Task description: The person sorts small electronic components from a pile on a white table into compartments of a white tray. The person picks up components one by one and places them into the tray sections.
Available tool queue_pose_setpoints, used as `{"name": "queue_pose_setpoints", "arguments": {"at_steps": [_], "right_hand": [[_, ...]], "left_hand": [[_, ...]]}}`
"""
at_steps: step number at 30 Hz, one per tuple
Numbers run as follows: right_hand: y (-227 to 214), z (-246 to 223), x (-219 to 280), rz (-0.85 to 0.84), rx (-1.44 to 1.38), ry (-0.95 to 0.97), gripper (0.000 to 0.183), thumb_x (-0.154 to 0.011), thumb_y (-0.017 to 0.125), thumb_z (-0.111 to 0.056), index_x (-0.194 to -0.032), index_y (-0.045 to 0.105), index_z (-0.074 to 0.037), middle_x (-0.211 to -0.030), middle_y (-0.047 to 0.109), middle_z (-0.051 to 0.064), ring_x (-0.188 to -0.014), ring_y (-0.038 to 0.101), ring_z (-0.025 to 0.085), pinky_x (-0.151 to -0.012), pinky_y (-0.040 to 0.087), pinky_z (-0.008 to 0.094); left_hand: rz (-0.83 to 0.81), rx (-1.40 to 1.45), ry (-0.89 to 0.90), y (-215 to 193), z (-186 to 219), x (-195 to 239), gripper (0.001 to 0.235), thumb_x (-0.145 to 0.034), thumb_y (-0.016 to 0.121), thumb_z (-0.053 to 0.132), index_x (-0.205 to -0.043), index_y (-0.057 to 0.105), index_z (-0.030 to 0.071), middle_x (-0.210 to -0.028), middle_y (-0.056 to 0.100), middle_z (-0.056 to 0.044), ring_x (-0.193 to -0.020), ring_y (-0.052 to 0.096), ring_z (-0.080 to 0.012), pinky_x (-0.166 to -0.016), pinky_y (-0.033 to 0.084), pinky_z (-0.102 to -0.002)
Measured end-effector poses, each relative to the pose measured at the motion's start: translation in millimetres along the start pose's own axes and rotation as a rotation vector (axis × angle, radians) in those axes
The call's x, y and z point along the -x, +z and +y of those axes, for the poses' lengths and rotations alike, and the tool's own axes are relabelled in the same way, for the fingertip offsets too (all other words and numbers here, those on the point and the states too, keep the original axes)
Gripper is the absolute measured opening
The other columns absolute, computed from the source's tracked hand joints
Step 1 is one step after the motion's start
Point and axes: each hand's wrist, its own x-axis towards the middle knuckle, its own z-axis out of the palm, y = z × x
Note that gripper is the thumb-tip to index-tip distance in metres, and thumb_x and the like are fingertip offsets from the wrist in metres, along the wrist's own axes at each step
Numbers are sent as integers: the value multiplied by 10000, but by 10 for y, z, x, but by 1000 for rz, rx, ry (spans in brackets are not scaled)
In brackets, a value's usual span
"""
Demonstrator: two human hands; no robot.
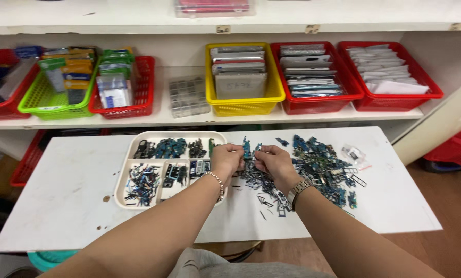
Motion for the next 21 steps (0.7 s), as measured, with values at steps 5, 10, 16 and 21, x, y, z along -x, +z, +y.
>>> {"name": "queue_pose_setpoints", "arguments": {"at_steps": [5,10,16,21], "right_hand": [[640,73,-102,-114,91,21,218,-881,746,-30,-1075,648,-12,-867,718,64,-705,676,91,-673,597,201],[1291,118,-198,-182,189,-4,217,-882,731,-28,-1078,651,20,-855,711,72,-701,678,116,-653,600,219],[1826,153,-276,-159,566,-209,288,-812,807,-88,-1060,684,-9,-838,750,85,-704,684,121,-624,540,249],[2120,170,-279,-82,767,-295,314,-779,823,-144,-1041,697,-28,-832,761,96,-657,693,154,-627,562,312]], "left_hand": [[386,-406,149,-859,93,-62,123,-812,752,159,-889,821,92,-850,788,-111,-755,755,-222,-743,585,-344],[511,-583,175,-1667,189,-182,108,-785,747,147,-854,816,102,-890,772,-149,-851,745,-308,-830,579,-397],[405,-747,196,-2203,320,-308,90,-777,745,135,-824,800,83,-948,769,-148,-945,734,-298,-923,559,-376],[289,-756,122,-2295,414,-332,146,-792,788,207,-846,787,72,-980,768,-151,-980,743,-287,-942,562,-372]]}}
